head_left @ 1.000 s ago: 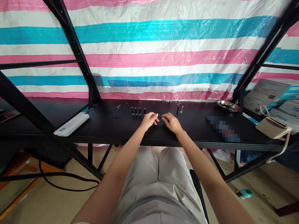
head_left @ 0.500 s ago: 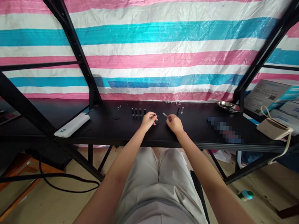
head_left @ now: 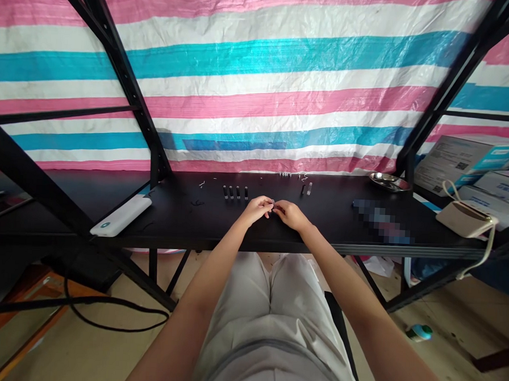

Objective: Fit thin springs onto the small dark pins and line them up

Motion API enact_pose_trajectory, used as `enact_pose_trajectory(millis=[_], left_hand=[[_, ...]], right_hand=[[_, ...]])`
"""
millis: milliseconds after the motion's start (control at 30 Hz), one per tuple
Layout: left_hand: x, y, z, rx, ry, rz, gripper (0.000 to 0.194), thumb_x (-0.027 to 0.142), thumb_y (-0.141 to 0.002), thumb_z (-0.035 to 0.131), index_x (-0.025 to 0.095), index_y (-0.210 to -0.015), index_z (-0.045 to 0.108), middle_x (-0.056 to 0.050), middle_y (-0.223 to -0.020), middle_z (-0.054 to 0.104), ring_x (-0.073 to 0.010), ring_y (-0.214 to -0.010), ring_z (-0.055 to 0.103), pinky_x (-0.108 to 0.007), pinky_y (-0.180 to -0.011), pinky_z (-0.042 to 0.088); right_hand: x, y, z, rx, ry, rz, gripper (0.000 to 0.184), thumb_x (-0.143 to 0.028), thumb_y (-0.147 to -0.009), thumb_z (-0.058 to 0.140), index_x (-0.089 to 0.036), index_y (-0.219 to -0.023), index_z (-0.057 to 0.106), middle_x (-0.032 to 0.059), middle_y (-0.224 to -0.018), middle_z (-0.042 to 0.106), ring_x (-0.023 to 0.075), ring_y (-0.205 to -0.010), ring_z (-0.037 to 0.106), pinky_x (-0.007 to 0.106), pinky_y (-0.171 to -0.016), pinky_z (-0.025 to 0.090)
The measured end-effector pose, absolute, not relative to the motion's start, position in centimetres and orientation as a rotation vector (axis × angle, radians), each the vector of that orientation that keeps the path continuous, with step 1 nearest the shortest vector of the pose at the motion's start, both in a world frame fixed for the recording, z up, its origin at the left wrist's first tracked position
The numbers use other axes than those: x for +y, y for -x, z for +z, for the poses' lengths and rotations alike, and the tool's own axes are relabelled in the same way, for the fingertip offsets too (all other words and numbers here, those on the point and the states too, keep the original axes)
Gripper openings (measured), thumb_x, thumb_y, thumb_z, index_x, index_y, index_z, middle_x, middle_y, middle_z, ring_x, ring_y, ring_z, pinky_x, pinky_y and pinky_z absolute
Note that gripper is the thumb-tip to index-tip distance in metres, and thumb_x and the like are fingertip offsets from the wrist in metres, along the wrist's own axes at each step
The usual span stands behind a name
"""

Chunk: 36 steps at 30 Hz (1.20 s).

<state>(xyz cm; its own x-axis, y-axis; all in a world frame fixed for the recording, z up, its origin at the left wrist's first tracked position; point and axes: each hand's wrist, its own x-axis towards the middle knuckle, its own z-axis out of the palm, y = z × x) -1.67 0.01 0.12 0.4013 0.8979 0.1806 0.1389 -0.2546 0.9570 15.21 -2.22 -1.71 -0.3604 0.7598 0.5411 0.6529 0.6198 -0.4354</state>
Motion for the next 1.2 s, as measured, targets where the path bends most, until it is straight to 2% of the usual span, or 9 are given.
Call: enact_pose_trajectory(millis=[167, 267, 367, 600, 1200], left_hand=[[-0.4, 1.7, 0.6, 0.921, -1.678, 0.929, 0.025, 0.018, -0.078, 0.055, 0.014, -0.103, 0.053, 0.003, -0.064, 0.059, -0.0079, -0.049, 0.056, -0.019, -0.052, 0.038], [-0.4, 1.8, 0.7, 0.902, -1.648, 0.939, 0.027, 0.018, -0.079, 0.053, 0.014, -0.105, 0.051, 0.001, -0.070, 0.061, -0.0070, -0.046, 0.054, -0.018, -0.048, 0.036], [-0.3, 1.8, 0.4, 0.935, -1.648, 0.967, 0.022, 0.019, -0.079, 0.054, 0.014, -0.100, 0.052, 0.000, -0.070, 0.062, -0.0063, -0.044, 0.053, -0.019, -0.049, 0.037], [0.2, 1.9, -0.3, 0.935, -1.669, 0.984, 0.012, 0.018, -0.078, 0.056, 0.014, -0.089, 0.057, 0.002, -0.061, 0.061, -0.0064, -0.044, 0.051, -0.022, -0.057, 0.042], [0.2, 1.8, -0.5, 0.953, -1.694, 0.978, 0.010, 0.017, -0.077, 0.056, 0.013, -0.086, 0.057, 0.002, -0.060, 0.060, -0.0065, -0.046, 0.052, -0.022, -0.056, 0.041]], right_hand=[[-2.2, -15.1, -1.8, -2.109, 1.092, 0.203, 0.016, -0.028, -0.084, 0.048, -0.019, -0.074, 0.054, 0.0013, -0.071, 0.057, 0.0123, -0.062, 0.049, 0.024, -0.061, 0.039], [-1.9, -15.2, -1.8, -2.009, 1.166, 0.239, 0.017, -0.031, -0.082, 0.050, -0.019, -0.071, 0.055, 0.0001, -0.066, 0.057, 0.0122, -0.058, 0.049, 0.024, -0.059, 0.039], [-1.0, -16.3, -1.8, -1.753, 1.334, 0.279, 0.016, -0.034, -0.078, 0.054, -0.019, -0.073, 0.059, 0.0008, -0.066, 0.061, 0.0135, -0.060, 0.054, 0.024, -0.061, 0.042], [1.3, -21.7, -1.5, -1.355, 1.835, 0.222, 0.018, -0.033, -0.074, 0.058, -0.017, -0.079, 0.066, 0.0067, -0.080, 0.069, 0.0198, -0.079, 0.063, 0.027, -0.071, 0.044], [3.1, -22.5, -1.0, -1.315, 2.013, 0.268, 0.020, -0.030, -0.070, 0.063, -0.019, -0.084, 0.072, 0.0095, -0.086, 0.069, 0.0217, -0.082, 0.064, 0.029, -0.072, 0.047]])
